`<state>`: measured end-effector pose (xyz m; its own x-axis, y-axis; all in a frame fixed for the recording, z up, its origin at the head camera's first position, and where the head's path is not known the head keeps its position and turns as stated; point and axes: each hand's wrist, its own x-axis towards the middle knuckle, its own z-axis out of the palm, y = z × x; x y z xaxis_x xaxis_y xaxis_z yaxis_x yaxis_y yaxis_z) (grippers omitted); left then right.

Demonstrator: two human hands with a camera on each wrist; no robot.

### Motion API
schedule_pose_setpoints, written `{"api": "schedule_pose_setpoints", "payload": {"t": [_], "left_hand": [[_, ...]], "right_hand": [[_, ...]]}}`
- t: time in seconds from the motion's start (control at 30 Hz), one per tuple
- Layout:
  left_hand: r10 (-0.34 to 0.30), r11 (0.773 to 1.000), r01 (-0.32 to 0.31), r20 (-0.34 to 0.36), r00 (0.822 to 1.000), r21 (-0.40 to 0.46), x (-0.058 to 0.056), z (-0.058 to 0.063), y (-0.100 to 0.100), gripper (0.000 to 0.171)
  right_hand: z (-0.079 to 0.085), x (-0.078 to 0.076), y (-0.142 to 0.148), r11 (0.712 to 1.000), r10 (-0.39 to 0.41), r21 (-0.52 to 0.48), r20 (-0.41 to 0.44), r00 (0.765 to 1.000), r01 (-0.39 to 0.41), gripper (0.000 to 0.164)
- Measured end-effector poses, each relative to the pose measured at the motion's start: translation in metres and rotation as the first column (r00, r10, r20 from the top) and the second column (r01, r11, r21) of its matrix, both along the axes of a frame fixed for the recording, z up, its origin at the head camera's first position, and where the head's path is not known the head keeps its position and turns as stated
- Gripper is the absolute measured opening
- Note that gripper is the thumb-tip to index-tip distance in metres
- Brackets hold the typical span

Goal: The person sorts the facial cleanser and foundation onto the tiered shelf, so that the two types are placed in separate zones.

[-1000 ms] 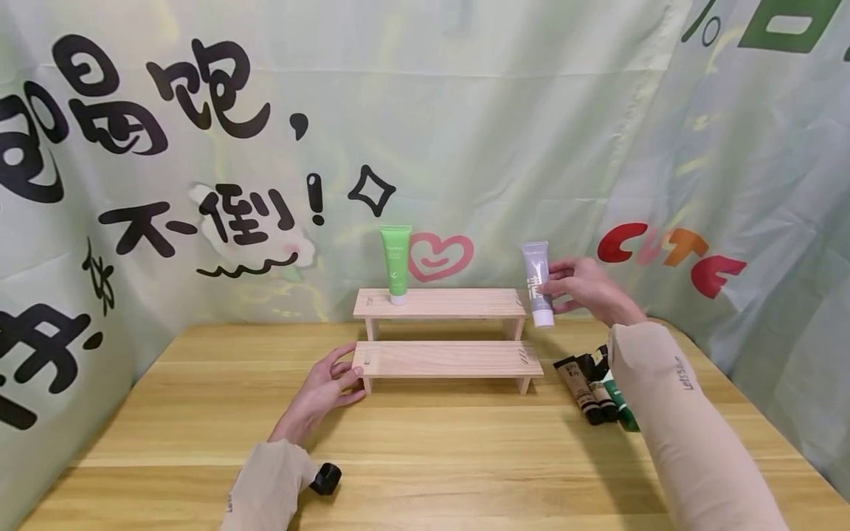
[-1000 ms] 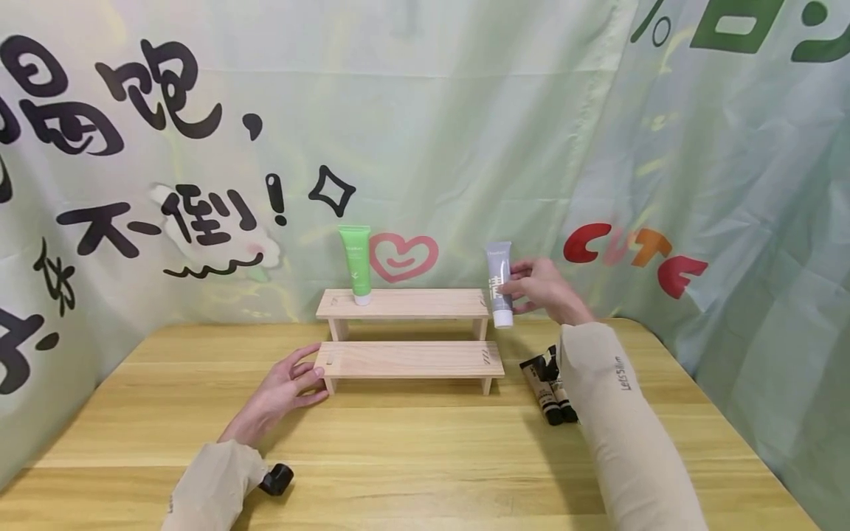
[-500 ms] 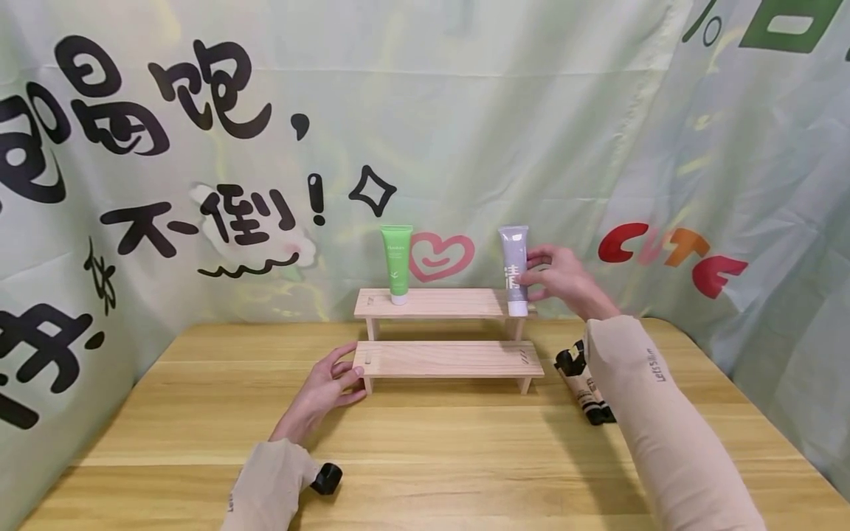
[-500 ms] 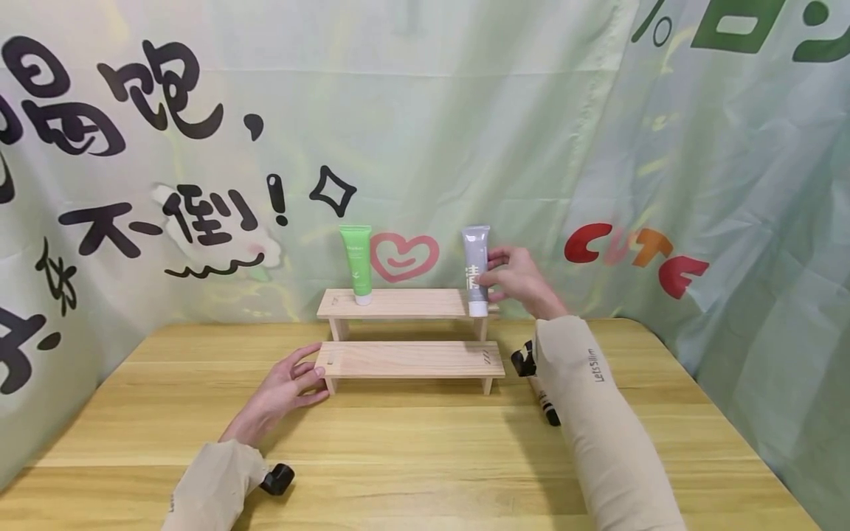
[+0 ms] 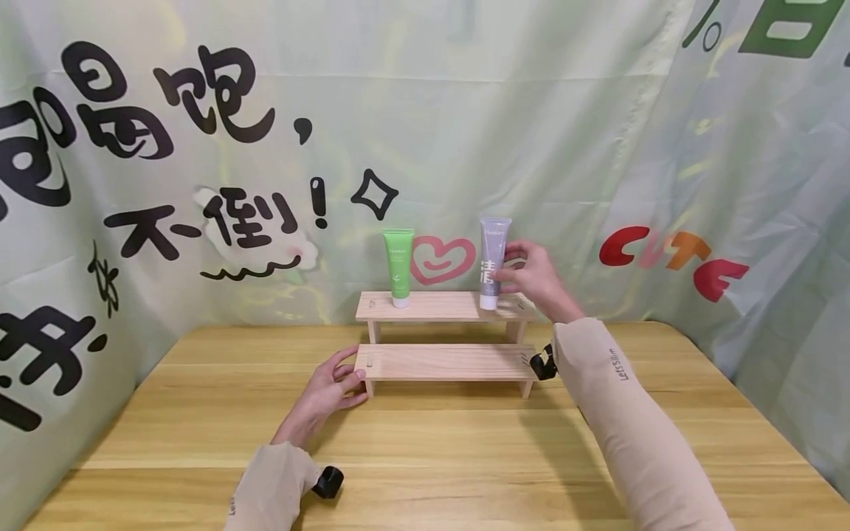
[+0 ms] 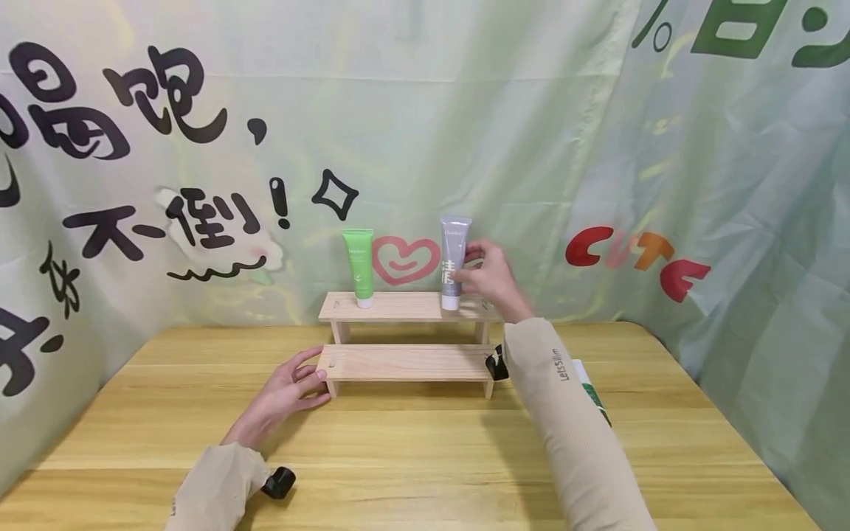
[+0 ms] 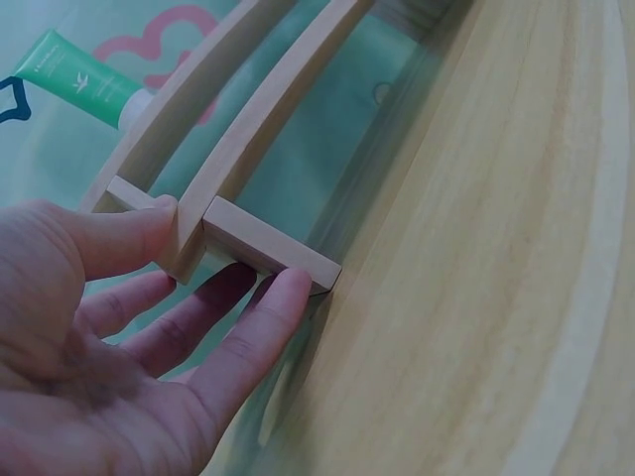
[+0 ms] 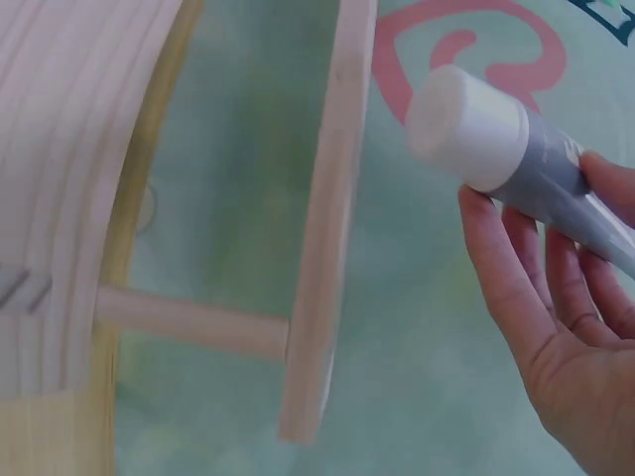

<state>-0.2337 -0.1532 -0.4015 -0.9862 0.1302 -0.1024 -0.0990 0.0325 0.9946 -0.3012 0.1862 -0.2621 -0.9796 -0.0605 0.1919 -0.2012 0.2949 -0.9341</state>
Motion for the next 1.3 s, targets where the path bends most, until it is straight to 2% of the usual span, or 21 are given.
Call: {"api": "schedule_pose_setpoints", "payload": {"t": [0.23, 0.73, 1.3], "left_hand": [[-0.005, 1.0, 0.005, -0.005, 1.0, 0.002, 0.0, 0.0, 0.0, 0.054], [-0.002, 1.0, 0.002, 0.003, 1.0, -0.001, 0.0, 0.001, 0.0, 0.054], [0.0, 1.0, 0.0, -0.002, 1.0, -0.009, 0.0, 0.001, 0.001, 0.054]], "right_hand": [[-0.006, -0.004, -0.019, 0.998, -0.041, -0.039, -0.053, 0.998, 0.039, 0.052], [-0.023, -0.009, -0.048, 0.996, -0.064, 0.041, -0.204, 0.977, 0.074, 0.043], [-0.033, -0.008, -0.049, 0.998, -0.024, 0.047, -0.25, 0.968, 0.036, 0.042]]}}
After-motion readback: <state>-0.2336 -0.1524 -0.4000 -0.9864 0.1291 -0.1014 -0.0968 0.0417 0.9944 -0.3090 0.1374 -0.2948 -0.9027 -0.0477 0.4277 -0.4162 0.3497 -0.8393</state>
